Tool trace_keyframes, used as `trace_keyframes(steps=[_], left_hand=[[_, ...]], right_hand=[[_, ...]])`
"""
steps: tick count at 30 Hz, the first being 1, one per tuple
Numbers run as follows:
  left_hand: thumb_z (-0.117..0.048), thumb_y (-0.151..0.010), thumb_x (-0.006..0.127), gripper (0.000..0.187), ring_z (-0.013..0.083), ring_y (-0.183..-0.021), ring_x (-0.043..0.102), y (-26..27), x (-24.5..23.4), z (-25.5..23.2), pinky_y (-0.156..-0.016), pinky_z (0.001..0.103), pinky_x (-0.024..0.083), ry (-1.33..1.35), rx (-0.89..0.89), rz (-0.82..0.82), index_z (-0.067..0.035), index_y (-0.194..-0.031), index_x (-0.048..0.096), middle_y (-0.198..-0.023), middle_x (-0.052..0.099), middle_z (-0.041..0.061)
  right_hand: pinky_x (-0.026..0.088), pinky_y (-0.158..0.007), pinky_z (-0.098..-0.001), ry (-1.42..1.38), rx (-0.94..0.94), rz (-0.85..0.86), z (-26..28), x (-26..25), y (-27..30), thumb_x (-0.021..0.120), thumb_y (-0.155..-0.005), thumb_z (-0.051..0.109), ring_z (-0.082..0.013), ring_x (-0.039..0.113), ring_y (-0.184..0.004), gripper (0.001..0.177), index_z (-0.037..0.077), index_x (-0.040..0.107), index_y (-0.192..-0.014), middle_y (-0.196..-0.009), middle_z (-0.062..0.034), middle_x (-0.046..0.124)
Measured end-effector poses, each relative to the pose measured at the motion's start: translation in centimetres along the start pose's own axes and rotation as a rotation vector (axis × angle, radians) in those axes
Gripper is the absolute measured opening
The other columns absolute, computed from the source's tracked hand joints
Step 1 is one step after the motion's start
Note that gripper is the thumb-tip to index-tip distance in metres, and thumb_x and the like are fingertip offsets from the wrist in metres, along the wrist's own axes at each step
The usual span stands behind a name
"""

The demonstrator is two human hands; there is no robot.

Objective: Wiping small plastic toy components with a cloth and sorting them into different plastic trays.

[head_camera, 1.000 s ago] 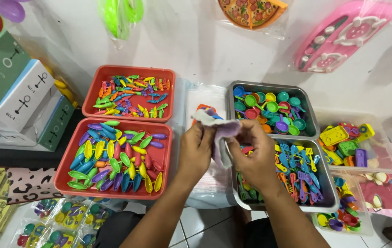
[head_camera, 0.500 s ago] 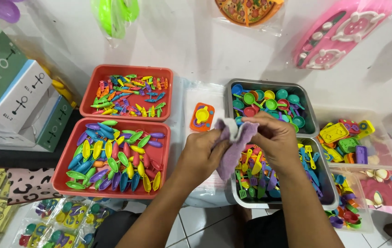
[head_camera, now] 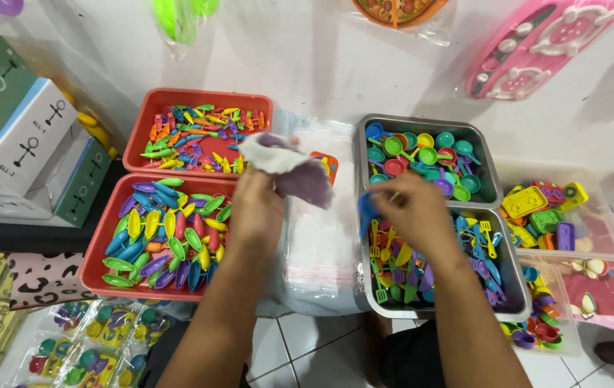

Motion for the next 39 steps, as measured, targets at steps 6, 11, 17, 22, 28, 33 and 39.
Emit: trace_keyframes(steps=[6, 11, 17, 22, 28, 33, 39], left_hand=[[-0.035, -0.094, 0.053, 0.041, 0.0237, -0.119, 0.063, -0.4, -0.5, -0.5, -0.110, 0.042, 0.044, 0.353, -0.187, -0.198, -0.014, -0.124, 0.070, -0.123, 0.072, 0.007], [-0.050, -0.085, 0.057, 0.047, 0.0247, -0.113, 0.067, -1.0, 0.4, -1.1, -0.109, 0.042, 0.048, 0.430, -0.174, -0.277, -0.019, -0.116, 0.073, -0.118, 0.074, 0.007], [-0.065, -0.076, 0.062, 0.054, 0.0257, -0.107, 0.071, -0.2, 1.7, -0.9, -0.109, 0.043, 0.052, 0.519, -0.214, -0.359, -0.024, -0.108, 0.077, -0.113, 0.077, 0.008], [-0.070, -0.077, 0.063, 0.053, 0.0253, -0.098, 0.075, 0.7, 3.2, -1.7, -0.097, 0.038, 0.059, 0.506, -0.288, -0.292, -0.025, -0.099, 0.078, -0.105, 0.078, 0.009], [-0.047, -0.087, 0.065, 0.041, 0.0261, -0.095, 0.074, 0.7, 3.9, -1.4, -0.092, 0.052, 0.062, 0.410, -0.384, -0.229, -0.011, -0.106, 0.071, -0.109, 0.075, 0.014], [-0.030, -0.080, 0.075, 0.023, 0.0238, -0.072, 0.074, -0.1, 1.4, 1.4, -0.072, 0.041, 0.065, 0.298, -0.460, -0.326, -0.011, -0.093, 0.074, -0.084, 0.075, 0.009], [-0.017, -0.077, 0.065, 0.021, 0.0290, -0.077, 0.075, 0.8, 3.6, -0.3, -0.076, 0.046, 0.065, 0.295, -0.424, -0.430, -0.007, -0.094, 0.071, -0.089, 0.075, 0.013]], right_hand=[[0.057, -0.069, -0.0428, 0.306, 0.138, 0.331, 2.1, 2.9, 0.2, 0.076, -0.082, 0.017, -0.0328, 0.074, -0.075, 0.017, 0.016, 0.084, -0.096, -0.080, -0.0106, 0.077], [0.059, -0.065, -0.0355, 0.155, 0.236, 0.108, 3.7, 1.0, 0.1, 0.080, -0.086, 0.024, -0.0264, 0.075, -0.075, 0.034, 0.015, 0.079, -0.118, -0.093, -0.0086, 0.078], [0.056, -0.046, -0.0268, 0.026, 0.264, -0.040, -0.6, -4.2, 0.5, 0.079, -0.088, 0.011, -0.0143, 0.065, -0.062, 0.025, 0.015, 0.079, -0.113, -0.084, -0.0066, 0.072], [0.055, -0.059, -0.0378, 0.218, 0.198, 0.155, -1.6, -7.2, 1.8, 0.079, -0.084, 0.010, -0.0272, 0.068, -0.068, 0.030, 0.008, 0.079, -0.114, -0.083, -0.0156, 0.075], [0.056, -0.075, -0.0494, 0.472, 0.303, 0.400, -0.5, -7.0, 2.9, 0.077, -0.085, 0.033, -0.0379, 0.073, -0.082, 0.038, 0.008, 0.079, -0.113, -0.084, -0.0136, 0.078], [0.055, -0.083, -0.0530, 0.499, 0.375, 0.452, -0.8, -7.5, 2.7, 0.079, -0.083, 0.043, -0.0409, 0.073, -0.093, 0.043, 0.012, 0.080, -0.113, -0.088, -0.0123, 0.079], [0.056, -0.085, -0.0495, 0.650, 0.492, 0.566, -1.1, -9.4, 2.7, 0.083, -0.077, 0.035, -0.0351, 0.074, -0.099, 0.036, 0.020, 0.083, -0.109, -0.096, -0.0057, 0.082]])
Point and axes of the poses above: each hand's wrist, its own y-axis away from the middle knuckle, its own x-axis out of the palm, z = x × y, the point moved 1 cm from there along -y, towards the middle knuckle
